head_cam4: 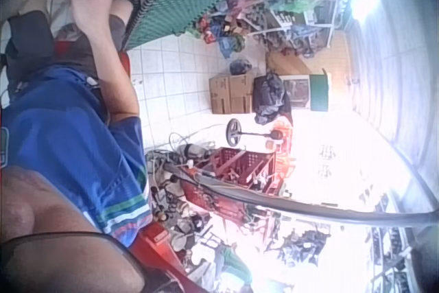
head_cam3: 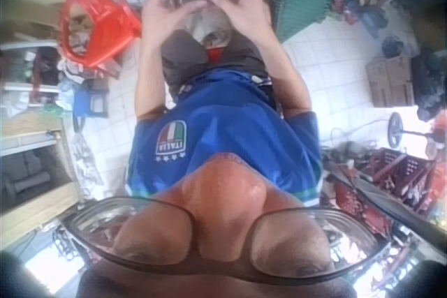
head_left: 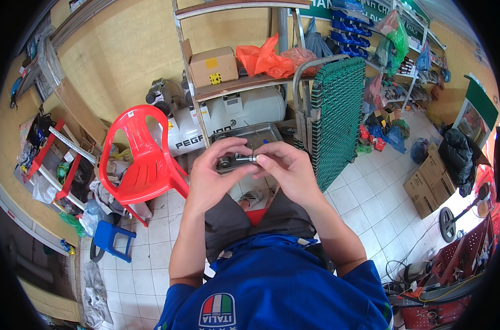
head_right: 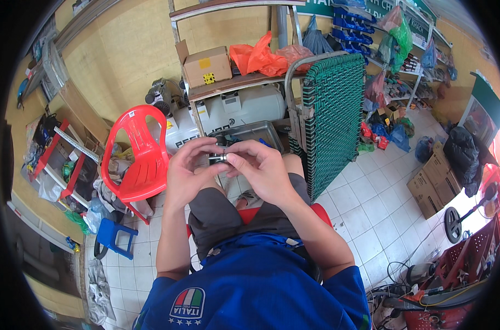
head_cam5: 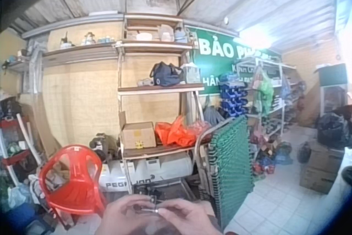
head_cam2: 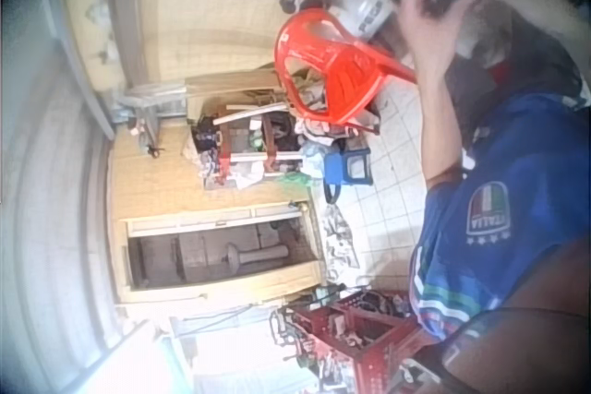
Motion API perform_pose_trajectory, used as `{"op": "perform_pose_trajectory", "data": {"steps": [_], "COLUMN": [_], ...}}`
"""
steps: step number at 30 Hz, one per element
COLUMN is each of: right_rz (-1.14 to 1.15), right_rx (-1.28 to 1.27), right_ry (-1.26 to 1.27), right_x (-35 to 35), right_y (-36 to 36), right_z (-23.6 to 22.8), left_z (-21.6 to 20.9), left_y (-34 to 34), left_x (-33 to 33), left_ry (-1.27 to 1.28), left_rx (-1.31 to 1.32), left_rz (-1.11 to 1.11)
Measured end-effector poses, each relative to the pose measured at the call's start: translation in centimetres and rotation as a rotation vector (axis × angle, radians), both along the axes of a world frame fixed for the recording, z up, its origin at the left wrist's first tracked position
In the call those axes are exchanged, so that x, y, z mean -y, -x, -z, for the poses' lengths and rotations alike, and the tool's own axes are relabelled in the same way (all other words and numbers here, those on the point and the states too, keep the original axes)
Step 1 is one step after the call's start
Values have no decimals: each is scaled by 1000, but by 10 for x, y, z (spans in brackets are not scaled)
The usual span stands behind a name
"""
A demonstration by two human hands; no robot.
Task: The person disassembles a mechanical assembly by hand, removing a shaft and various small circular components.
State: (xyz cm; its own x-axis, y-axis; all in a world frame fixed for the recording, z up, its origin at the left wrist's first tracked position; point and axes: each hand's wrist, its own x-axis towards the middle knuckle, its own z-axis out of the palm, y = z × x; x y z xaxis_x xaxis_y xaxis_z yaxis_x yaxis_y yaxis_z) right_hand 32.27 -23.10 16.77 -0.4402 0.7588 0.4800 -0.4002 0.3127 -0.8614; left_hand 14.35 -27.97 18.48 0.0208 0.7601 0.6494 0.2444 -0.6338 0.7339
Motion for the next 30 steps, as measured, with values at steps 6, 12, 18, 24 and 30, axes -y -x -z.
{"op": "perform_pose_trajectory", "data": {"steps": [6,12,18,24,30], "right_rz": [-30,-13,-29,-2,-8], "right_rx": [-24,-12,-22,30,30], "right_ry": [22,37,42,68,119], "right_x": [-1,0,-2,-9,-25], "right_y": [2,5,6,5,15], "right_z": [1,4,5,16,40], "left_z": [3,9,11,30,55], "left_y": [4,0,3,6,16], "left_x": [-2,-2,-7,-16,-38], "left_ry": [134,12,126,176,164], "left_rx": [69,90,106,-64,83], "left_rz": [-29,10,-46,-136,-27]}}
